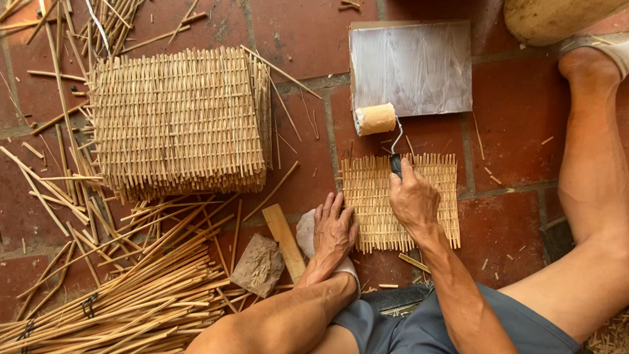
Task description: The person sits on the floor weaving thin bamboo sticks into a square mat, pressing the woven sticks flat and trimming protruding stick ends. They then roll white glue onto a cardboard sheet with a paint roller and press the cardboard onto the back of the woven mat.
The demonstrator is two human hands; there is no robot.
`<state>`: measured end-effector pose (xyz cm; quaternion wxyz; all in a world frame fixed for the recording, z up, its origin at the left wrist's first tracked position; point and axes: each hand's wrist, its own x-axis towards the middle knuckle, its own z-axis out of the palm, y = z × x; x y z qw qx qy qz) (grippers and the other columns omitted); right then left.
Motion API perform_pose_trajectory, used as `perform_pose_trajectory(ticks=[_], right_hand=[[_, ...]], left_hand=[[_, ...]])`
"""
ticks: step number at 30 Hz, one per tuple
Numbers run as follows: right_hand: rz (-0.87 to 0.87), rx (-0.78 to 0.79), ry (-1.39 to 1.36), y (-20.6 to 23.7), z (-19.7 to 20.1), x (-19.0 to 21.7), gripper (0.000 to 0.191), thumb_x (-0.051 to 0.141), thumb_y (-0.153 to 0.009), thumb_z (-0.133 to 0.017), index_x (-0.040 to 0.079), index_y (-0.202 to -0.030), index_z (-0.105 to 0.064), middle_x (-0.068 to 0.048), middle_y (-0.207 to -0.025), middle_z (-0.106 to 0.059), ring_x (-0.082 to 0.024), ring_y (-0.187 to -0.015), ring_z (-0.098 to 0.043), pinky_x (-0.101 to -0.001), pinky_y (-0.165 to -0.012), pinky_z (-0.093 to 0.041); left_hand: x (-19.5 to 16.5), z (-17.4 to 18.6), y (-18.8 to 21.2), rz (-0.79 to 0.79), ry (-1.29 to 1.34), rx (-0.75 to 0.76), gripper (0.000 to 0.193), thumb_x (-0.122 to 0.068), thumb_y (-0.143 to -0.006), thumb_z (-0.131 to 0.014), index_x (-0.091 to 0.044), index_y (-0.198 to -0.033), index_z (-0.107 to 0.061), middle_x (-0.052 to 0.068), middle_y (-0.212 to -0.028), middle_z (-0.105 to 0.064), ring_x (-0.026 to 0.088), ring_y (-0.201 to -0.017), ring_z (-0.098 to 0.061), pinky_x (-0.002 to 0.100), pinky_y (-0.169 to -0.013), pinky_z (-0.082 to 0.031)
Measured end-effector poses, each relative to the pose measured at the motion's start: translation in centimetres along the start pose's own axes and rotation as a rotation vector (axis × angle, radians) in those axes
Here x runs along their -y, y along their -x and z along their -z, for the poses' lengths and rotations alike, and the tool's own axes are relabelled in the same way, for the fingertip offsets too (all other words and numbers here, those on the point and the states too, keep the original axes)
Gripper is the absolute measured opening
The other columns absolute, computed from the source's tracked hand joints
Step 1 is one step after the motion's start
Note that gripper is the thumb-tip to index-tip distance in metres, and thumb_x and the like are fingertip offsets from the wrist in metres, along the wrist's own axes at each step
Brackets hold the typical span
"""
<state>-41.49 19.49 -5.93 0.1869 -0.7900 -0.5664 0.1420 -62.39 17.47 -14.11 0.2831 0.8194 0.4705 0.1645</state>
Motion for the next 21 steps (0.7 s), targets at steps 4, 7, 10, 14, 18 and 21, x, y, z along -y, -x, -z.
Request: perform_pose_trajectory(ticks=[4,7,10,14,18,21], right_hand=[[-0.026,0.044,0.053,-6.7,-0.6,1.5,0.022,0.015,-0.104,-0.049,-0.002,-0.109,-0.063,-0.005,-0.062,-0.052,-0.014,-0.044,-0.038,-0.0333,-0.035,-0.032],[0.093,-0.058,0.057,-15.0,-0.7,3.1,0.019,0.01,-0.101,-0.049,-0.002,-0.108,-0.062,-0.002,-0.057,-0.049,-0.015,-0.041,-0.04,-0.0333,-0.032,-0.033],[0.029,-0.021,0.185,-20.4,0.2,4.4,0.018,0.015,-0.104,-0.053,0.001,-0.099,-0.062,-0.004,-0.06,-0.05,-0.018,-0.049,-0.047,-0.0379,-0.042,-0.034],[0.056,-0.06,0.091,-16.7,-0.1,3.6,0.019,0.015,-0.103,-0.054,-0.002,-0.107,-0.061,-0.008,-0.062,-0.056,-0.019,-0.045,-0.049,-0.0374,-0.036,-0.037],[0.051,-0.001,0.121,-4.8,0.5,2.8,0.031,0.015,-0.101,-0.056,-0.007,-0.123,-0.06,-0.009,-0.063,-0.056,-0.018,-0.041,-0.048,-0.0348,-0.03,-0.037],[-0.019,0.087,0.081,0.2,2.0,1.6,0.038,0.014,-0.105,-0.054,-0.009,-0.135,-0.058,-0.009,-0.062,-0.06,-0.021,-0.04,-0.053,-0.0362,-0.031,-0.041]], left_hand=[[0.0,0.0,-0.1,0.021,0.001,0.026,0.039,-0.025,-0.089,-0.071,-0.009,-0.125,-0.066,0.022,-0.153,-0.047,0.039,-0.147,-0.036,0.055,-0.12,-0.024],[0.0,0.0,-0.1,0.032,-0.001,0.018,0.039,-0.025,-0.089,-0.071,-0.01,-0.125,-0.066,0.021,-0.153,-0.047,0.039,-0.147,-0.036,0.054,-0.121,-0.024],[0.0,0.0,-0.1,0.03,-0.001,0.005,0.036,-0.025,-0.09,-0.07,-0.011,-0.123,-0.067,0.021,-0.153,-0.048,0.038,-0.148,-0.037,0.054,-0.121,-0.024],[0.1,0.1,-0.2,0.018,-0.006,0.007,0.037,-0.025,-0.089,-0.071,-0.011,-0.122,-0.068,0.021,-0.153,-0.048,0.039,-0.147,-0.036,0.054,-0.12,-0.025],[-0.2,0.3,-0.1,0.022,-0.014,-0.005,0.035,-0.026,-0.091,-0.071,-0.01,-0.122,-0.068,0.021,-0.153,-0.048,0.04,-0.147,-0.037,0.055,-0.12,-0.026],[-0.3,0.6,-0.1,0.018,0.005,-0.006,0.037,-0.025,-0.088,-0.072,-0.009,-0.121,-0.068,0.021,-0.152,-0.049,0.04,-0.146,-0.038,0.055,-0.118,-0.027]])
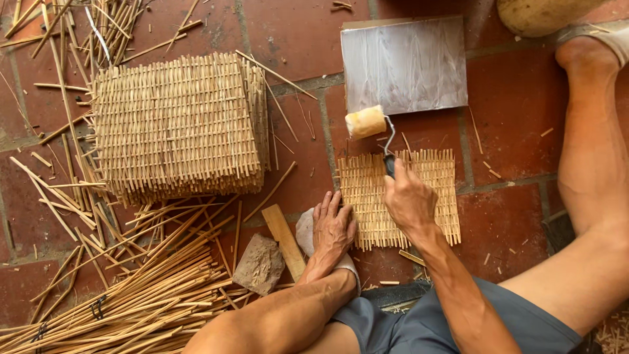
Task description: The person sits on the floor weaving thin bamboo sticks into a square mat, pressing the woven sticks flat and trimming protruding stick ends. They then roll white glue onto a cardboard sheet with a paint roller and press the cardboard onto the back of the woven mat.
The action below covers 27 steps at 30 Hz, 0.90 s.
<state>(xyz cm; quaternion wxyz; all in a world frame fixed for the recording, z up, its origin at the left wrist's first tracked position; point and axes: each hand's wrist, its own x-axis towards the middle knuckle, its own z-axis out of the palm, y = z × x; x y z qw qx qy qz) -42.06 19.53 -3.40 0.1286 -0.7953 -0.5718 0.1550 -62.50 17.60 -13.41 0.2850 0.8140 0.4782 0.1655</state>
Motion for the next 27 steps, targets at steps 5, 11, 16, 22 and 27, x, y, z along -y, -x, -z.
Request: perform_pose_trajectory(ticks=[5,11,16,22,27], right_hand=[[-0.049,-0.201,-0.169,2.2,7.1,-5.2,0.041,0.018,-0.101,-0.066,-0.007,-0.133,-0.064,-0.022,-0.094,-0.073,-0.032,-0.074,-0.072,-0.0409,-0.062,-0.057],[-0.087,-0.458,-0.041,-1.8,18.6,-18.2,0.023,0.011,-0.109,-0.069,-0.005,-0.124,-0.068,-0.023,-0.104,-0.071,-0.036,-0.092,-0.071,-0.0442,-0.082,-0.057],[-0.042,-0.445,0.154,-9.4,21.0,-27.6,0.024,0.012,-0.106,-0.066,-0.005,-0.123,-0.068,-0.024,-0.103,-0.071,-0.039,-0.092,-0.07,-0.0481,-0.082,-0.056],[0.006,-0.465,0.237,-14.8,21.6,-31.6,0.026,0.012,-0.102,-0.064,-0.004,-0.122,-0.068,-0.025,-0.102,-0.071,-0.043,-0.092,-0.07,-0.0529,-0.081,-0.054],[0.037,-0.541,0.282,-15.8,21.5,-32.7,0.028,0.013,-0.099,-0.061,-0.004,-0.121,-0.068,-0.027,-0.101,-0.07,-0.046,-0.092,-0.069,-0.0568,-0.081,-0.053]], left_hand=[[-0.1,0.4,-0.3,0.005,-0.033,0.027,0.039,-0.024,-0.085,-0.072,-0.01,-0.121,-0.069,0.019,-0.151,-0.049,0.04,-0.145,-0.038,0.055,-0.118,-0.027],[-0.2,0.3,-0.4,-0.005,-0.067,0.015,0.041,-0.027,-0.085,-0.075,-0.011,-0.123,-0.068,0.018,-0.152,-0.048,0.039,-0.145,-0.038,0.055,-0.117,-0.027],[0.0,0.1,-0.2,0.0,-0.143,0.098,0.055,-0.028,-0.08,-0.079,-0.014,-0.131,-0.062,0.019,-0.154,-0.044,0.039,-0.146,-0.034,0.055,-0.117,-0.027],[0.0,0.1,-0.8,0.008,-0.254,0.214,0.076,-0.037,-0.078,-0.079,-0.018,-0.146,-0.049,0.019,-0.159,-0.033,0.04,-0.148,-0.024,0.059,-0.116,-0.023],[-0.3,0.1,-1.2,0.014,-0.39,0.278,0.075,-0.043,-0.085,-0.072,-0.02,-0.151,-0.044,0.014,-0.162,-0.03,0.037,-0.151,-0.02,0.066,-0.114,-0.021]])
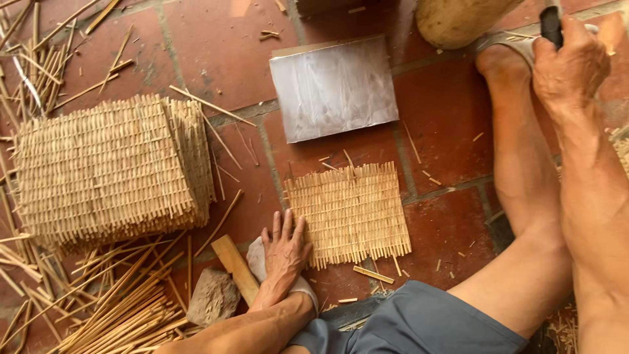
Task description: The person sits on the floor weaving thin bamboo sticks into a square mat, pressing the woven sticks flat and trimming protruding stick ends. They then roll white glue onto a cardboard sheet with a paint roller and press the cardboard onto the back of the woven mat.
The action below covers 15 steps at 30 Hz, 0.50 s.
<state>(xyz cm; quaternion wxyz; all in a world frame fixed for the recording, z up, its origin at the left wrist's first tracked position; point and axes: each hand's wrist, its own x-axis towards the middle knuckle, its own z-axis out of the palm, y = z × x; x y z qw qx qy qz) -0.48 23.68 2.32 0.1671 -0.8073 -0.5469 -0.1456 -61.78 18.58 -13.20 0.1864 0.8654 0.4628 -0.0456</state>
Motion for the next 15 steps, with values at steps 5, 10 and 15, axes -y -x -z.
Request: perform_pose_trajectory(ticks=[5,10,15], right_hand=[[0.079,0.032,0.066,-0.7,-0.1,-0.7,0.025,0.014,-0.1,-0.066,-0.006,-0.115,-0.064,-0.028,-0.088,-0.066,-0.045,-0.078,-0.066,-0.054,-0.065,-0.05],[-0.016,0.134,-0.077,1.8,1.7,3.0,0.025,0.015,-0.103,-0.066,-0.005,-0.119,-0.068,-0.025,-0.089,-0.069,-0.034,-0.074,-0.064,-0.0452,-0.061,-0.048],[-0.179,0.245,-0.324,6.4,2.7,8.3,0.026,0.015,-0.106,-0.065,-0.003,-0.123,-0.073,-0.023,-0.09,-0.071,-0.023,-0.071,-0.061,-0.0365,-0.058,-0.045]], left_hand=[[-0.3,-0.2,-0.9,-0.017,-0.017,-0.008,0.074,-0.046,-0.087,-0.069,-0.018,-0.151,-0.043,0.016,-0.163,-0.029,0.039,-0.151,-0.019,0.069,-0.112,-0.021],[-0.5,-0.3,-1.7,0.036,0.054,-0.009,0.067,-0.046,-0.091,-0.068,-0.015,-0.146,-0.048,0.019,-0.163,-0.03,0.04,-0.152,-0.02,0.07,-0.112,-0.021],[2.7,2.8,-4.8,-0.03,0.445,-0.351,0.036,-0.027,-0.099,-0.064,-0.003,-0.125,-0.067,0.022,-0.138,-0.063,0.033,-0.135,-0.057,0.055,-0.117,-0.046]])
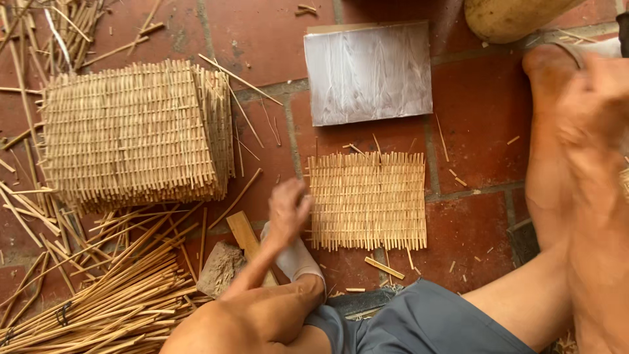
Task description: The person sits on the floor weaving thin bamboo sticks into a square mat, pressing the woven sticks flat and trimming protruding stick ends. They then roll white glue onto a cardboard sheet with a paint roller and press the cardboard onto the back of the woven mat.
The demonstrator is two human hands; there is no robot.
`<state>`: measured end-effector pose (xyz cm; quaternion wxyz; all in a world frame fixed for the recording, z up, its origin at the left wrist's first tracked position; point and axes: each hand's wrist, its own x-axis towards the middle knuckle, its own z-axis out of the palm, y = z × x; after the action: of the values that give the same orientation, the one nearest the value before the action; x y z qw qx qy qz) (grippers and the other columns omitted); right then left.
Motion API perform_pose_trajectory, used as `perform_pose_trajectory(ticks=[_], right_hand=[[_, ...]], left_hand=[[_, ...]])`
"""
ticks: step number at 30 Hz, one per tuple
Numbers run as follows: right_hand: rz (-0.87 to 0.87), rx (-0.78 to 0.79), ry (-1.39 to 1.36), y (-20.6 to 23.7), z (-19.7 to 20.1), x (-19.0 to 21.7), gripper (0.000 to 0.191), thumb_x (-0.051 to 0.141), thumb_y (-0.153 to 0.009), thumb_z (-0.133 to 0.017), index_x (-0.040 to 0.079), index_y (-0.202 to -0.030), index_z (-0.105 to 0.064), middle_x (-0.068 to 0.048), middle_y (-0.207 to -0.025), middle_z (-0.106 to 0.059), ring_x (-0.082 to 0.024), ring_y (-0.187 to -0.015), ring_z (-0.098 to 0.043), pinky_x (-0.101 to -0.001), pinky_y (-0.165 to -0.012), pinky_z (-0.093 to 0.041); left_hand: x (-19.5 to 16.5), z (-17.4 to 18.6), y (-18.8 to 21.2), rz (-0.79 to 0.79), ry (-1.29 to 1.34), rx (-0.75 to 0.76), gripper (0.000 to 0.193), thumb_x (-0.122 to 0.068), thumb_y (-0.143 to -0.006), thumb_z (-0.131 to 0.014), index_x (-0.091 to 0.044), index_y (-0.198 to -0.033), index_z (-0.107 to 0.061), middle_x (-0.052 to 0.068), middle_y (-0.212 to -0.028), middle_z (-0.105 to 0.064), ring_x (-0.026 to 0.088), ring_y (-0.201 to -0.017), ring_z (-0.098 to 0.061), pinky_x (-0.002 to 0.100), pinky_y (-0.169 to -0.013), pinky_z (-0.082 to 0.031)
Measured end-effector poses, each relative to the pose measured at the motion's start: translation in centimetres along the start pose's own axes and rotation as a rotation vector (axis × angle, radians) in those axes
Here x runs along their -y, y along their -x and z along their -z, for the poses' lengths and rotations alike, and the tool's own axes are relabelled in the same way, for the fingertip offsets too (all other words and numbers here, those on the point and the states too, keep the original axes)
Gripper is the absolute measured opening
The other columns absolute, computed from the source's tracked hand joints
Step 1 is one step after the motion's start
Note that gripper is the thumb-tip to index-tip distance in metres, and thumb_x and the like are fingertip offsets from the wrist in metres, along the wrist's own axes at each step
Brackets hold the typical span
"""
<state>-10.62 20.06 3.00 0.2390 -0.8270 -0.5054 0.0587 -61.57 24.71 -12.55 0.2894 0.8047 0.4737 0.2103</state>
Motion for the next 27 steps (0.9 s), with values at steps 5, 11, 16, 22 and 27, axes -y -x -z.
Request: perform_pose_trajectory(ticks=[5,11,16,22,27], right_hand=[[0.328,0.017,-0.177,-6.5,-8.8,3.7,0.026,0.007,-0.099,-0.063,-0.006,-0.116,-0.077,-0.021,-0.099,-0.076,-0.015,-0.093,-0.07,-0.0295,-0.079,-0.055],[-0.189,0.272,-0.362,-10.3,-15.0,8.6,0.03,0.012,-0.096,-0.065,0.001,-0.121,-0.077,-0.019,-0.105,-0.079,-0.012,-0.077,-0.069,-0.0274,-0.065,-0.052],[-0.498,0.431,-0.313,-11.1,-14.9,9.0,0.028,0.009,-0.09,-0.061,0.013,-0.113,-0.077,-0.007,-0.093,-0.074,-0.014,-0.053,-0.055,-0.0349,-0.037,-0.034],[-0.417,0.483,-0.3,-11.5,-16.0,6.8,0.019,0.0,-0.091,-0.055,0.004,-0.094,-0.073,-0.003,-0.074,-0.059,-0.014,-0.049,-0.039,-0.0384,-0.038,-0.024],[-0.393,0.457,-0.31,-11.9,-16.8,5.5,0.018,0.0,-0.092,-0.054,0.006,-0.088,-0.071,0.001,-0.069,-0.058,-0.011,-0.046,-0.038,-0.0357,-0.036,-0.022]], left_hand=[[2.9,3.2,-14.7,0.244,0.337,0.004,0.042,-0.029,-0.105,-0.047,0.001,-0.076,-0.059,0.011,-0.073,-0.056,0.023,-0.069,-0.054,0.043,-0.06,-0.047],[0.1,2.3,-26.2,0.573,0.492,0.16,0.041,-0.044,-0.101,-0.04,-0.021,-0.068,-0.049,0.0,-0.063,-0.051,0.014,-0.056,-0.045,0.036,-0.048,-0.039],[-0.6,1.7,-27.8,0.689,0.5,0.186,0.051,-0.051,-0.103,-0.044,-0.007,-0.078,-0.055,0.007,-0.07,-0.049,0.021,-0.063,-0.046,0.043,-0.052,-0.044],[0.2,1.2,-27.8,0.763,0.43,0.216,0.074,-0.065,-0.097,-0.042,0.005,-0.093,-0.068,0.015,-0.082,-0.061,0.03,-0.082,-0.064,0.05,-0.067,-0.06],[-0.2,2.0,-28.4,0.679,0.487,0.19,0.073,-0.063,-0.095,-0.041,0.001,-0.105,-0.074,0.016,-0.11,-0.074,0.029,-0.091,-0.067,0.053,-0.074,-0.058]])
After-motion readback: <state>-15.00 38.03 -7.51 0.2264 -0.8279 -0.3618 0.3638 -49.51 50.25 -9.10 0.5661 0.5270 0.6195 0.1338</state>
